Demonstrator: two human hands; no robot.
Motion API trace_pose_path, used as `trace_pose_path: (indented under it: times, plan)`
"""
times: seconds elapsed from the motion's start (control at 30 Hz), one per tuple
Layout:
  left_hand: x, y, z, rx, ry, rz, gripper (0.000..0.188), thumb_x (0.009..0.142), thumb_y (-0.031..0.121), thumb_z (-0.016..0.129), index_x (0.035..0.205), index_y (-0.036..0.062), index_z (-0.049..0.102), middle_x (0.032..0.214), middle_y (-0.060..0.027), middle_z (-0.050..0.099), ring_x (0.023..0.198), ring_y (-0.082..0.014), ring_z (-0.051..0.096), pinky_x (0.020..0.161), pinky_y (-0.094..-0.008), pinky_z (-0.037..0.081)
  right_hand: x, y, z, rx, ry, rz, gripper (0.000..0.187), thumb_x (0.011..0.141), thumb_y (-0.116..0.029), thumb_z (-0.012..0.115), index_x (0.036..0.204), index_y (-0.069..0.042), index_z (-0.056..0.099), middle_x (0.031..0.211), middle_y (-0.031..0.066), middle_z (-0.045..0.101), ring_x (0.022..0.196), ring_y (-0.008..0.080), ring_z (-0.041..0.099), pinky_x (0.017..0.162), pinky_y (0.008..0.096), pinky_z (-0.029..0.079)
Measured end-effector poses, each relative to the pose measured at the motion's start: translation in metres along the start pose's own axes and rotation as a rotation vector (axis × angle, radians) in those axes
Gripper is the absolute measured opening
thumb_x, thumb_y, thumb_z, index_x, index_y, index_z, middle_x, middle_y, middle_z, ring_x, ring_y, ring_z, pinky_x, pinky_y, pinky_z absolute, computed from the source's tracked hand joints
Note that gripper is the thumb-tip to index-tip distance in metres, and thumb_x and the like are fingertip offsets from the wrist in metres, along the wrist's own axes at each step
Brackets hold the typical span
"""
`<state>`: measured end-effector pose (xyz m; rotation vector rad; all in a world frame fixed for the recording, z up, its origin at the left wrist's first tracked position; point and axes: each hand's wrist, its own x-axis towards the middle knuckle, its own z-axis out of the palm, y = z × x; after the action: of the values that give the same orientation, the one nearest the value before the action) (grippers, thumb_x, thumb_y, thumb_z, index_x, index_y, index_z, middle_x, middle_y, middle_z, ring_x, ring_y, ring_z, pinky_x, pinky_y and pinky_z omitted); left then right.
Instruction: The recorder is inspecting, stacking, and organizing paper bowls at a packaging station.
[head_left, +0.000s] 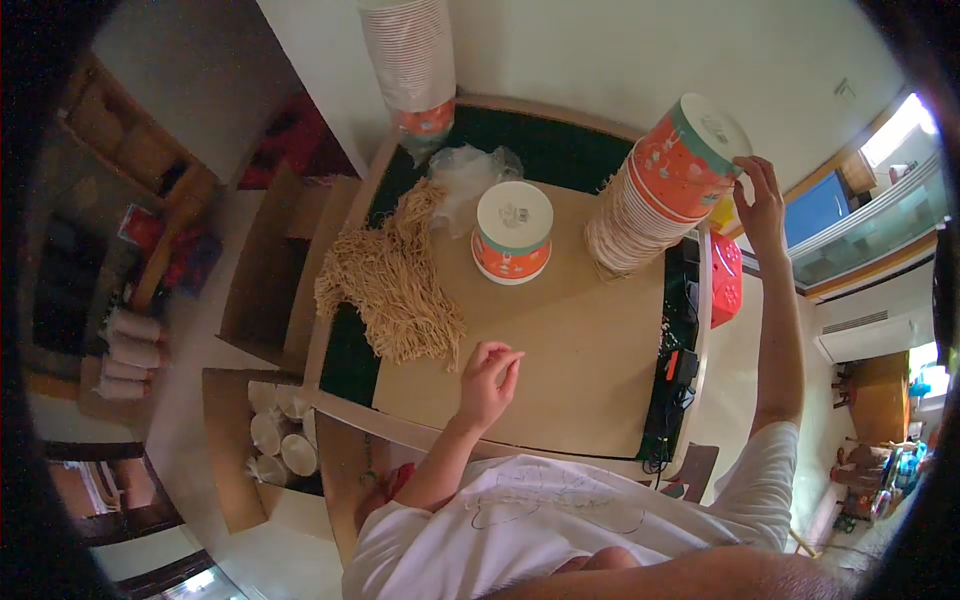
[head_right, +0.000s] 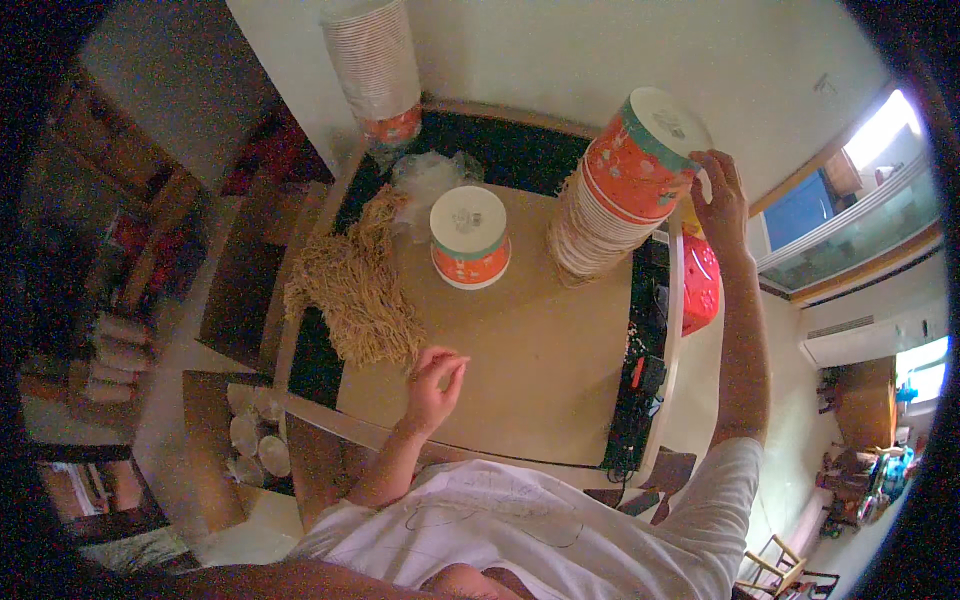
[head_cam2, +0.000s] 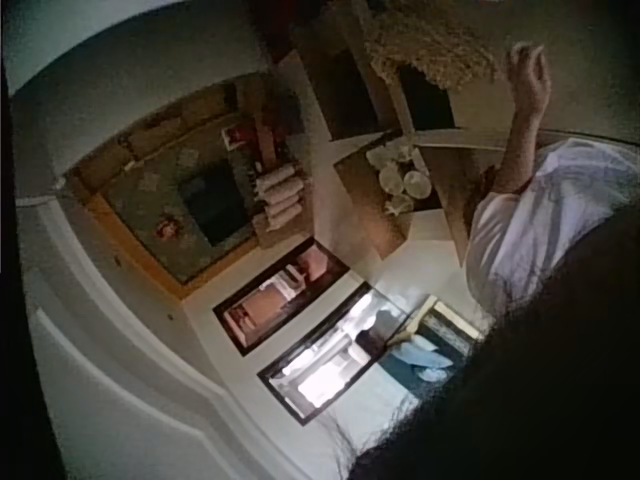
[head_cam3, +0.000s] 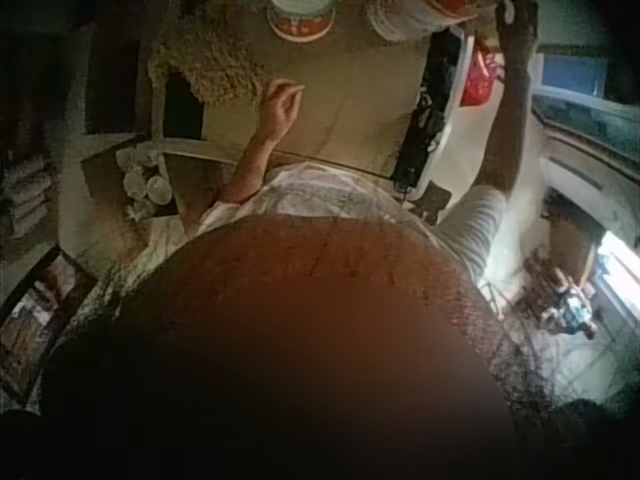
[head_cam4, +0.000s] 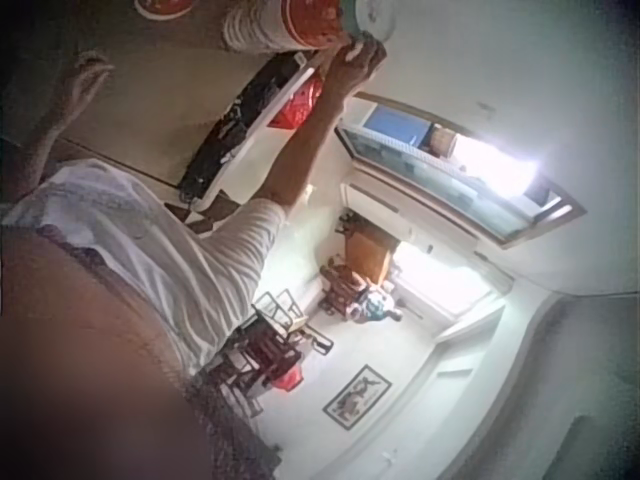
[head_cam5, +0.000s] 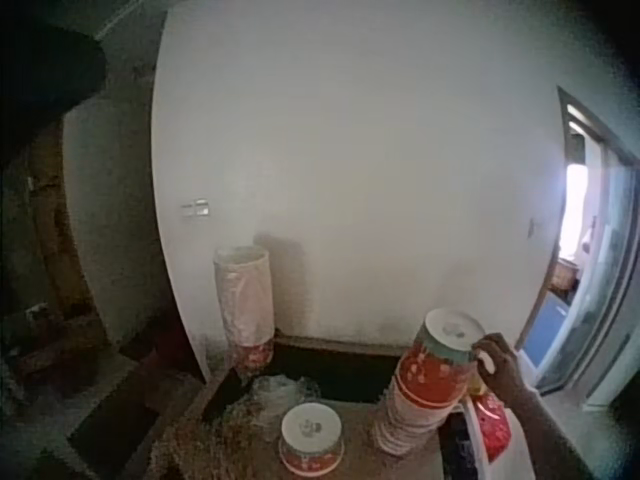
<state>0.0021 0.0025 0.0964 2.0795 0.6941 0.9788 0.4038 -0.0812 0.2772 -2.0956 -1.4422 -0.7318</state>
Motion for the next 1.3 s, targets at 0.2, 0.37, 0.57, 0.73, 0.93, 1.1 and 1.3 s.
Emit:
trace_pose_path:
  times: [0.2,0.37,0.57,0.73,0.93,1.1,1.3]
  plan:
    - [0.025,-0.002,0.03,-0.041,-0.028,0.044,0.016,0.072,0.004,0.062,0.087,0.0093,0.061,0.085,-0.0059,0.053,0.072,-0.0205,0.055,0.062,-0.0298,0.046,-0.012,-0.045,-0.006,-0.071,0.104,-0.012,0.035,0.072,-0.002,0.06,0.105,-0.01,0.055,0.108,0.0103,0.049,0.101,0.0258,0.049,0.085,0.0353,0.041]
    - [0.092,0.002,0.086,-0.051,-0.029,0.18,0.017,0.073,0.005,0.059,0.089,0.0102,0.059,0.084,-0.007,0.053,0.074,-0.0234,0.055,0.063,-0.0338,0.045,-0.058,-0.07,0.042,0.089,-0.095,0.102,0.014,0.073,-0.006,0.061,0.087,-0.007,0.058,0.08,0.0092,0.056,0.076,0.0283,0.055,0.074,0.0356,0.044]
    - [0.171,0.013,0.149,0.227,-0.108,0.317,0.033,0.077,0.008,0.053,0.11,0.0114,0.053,0.099,-0.0145,0.052,0.088,-0.0293,0.052,0.076,-0.0375,0.043,-0.07,-0.048,0.086,-0.134,0.032,0.019,0.007,0.075,-0.016,0.062,0.08,-0.012,0.059,0.075,0.0033,0.059,0.057,0.023,0.057,0.048,0.0331,0.045]
    - [0.193,0.005,0.166,0.008,-0.246,0.21,0.04,0.078,0.01,0.053,0.117,0.0134,0.049,0.105,-0.0173,0.049,0.09,-0.033,0.05,0.081,-0.0403,0.042,-0.073,-0.045,0.09,-0.109,-0.039,0.091,0.006,0.075,-0.015,0.062,0.079,-0.012,0.058,0.076,0.0033,0.059,0.058,0.0223,0.058,0.048,0.0323,0.045]
    - [0.2,0.01,0.166,0.105,-0.262,0.312,0.039,0.079,0.011,0.053,0.117,0.0152,0.049,0.102,-0.0164,0.048,0.094,-0.0318,0.048,0.078,-0.0419,0.041,-0.068,-0.044,0.094,-0.119,-0.041,0.012,0.007,0.074,-0.014,0.063,0.078,-0.011,0.057,0.075,0.0025,0.059,0.056,0.0205,0.057,0.047,0.0313,0.044]
    - [0.2,0.003,0.172,0.075,-0.305,0.311,0.047,0.072,0.012,0.06,0.118,0.016,0.049,0.1,-0.0154,0.049,0.097,-0.0316,0.047,0.079,-0.0417,0.041,-0.068,-0.039,0.095,-0.141,-0.103,-0.016,0.01,0.073,-0.009,0.062,0.081,-0.008,0.057,0.073,0.0067,0.058,0.06,0.0235,0.059,0.051,0.0327,0.047]
    - [0.184,-0.039,0.199,0.279,-0.259,0.246,0.046,0.076,0.022,0.059,0.119,0.0124,0.046,0.107,-0.0155,0.048,0.099,-0.0312,0.047,0.085,-0.0417,0.038,-0.066,-0.036,0.101,-0.187,-0.012,-0.111,0.011,0.07,-0.01,0.066,0.076,-0.012,0.056,0.071,0.0018,0.058,0.051,0.0172,0.055,0.045,0.0292,0.043]
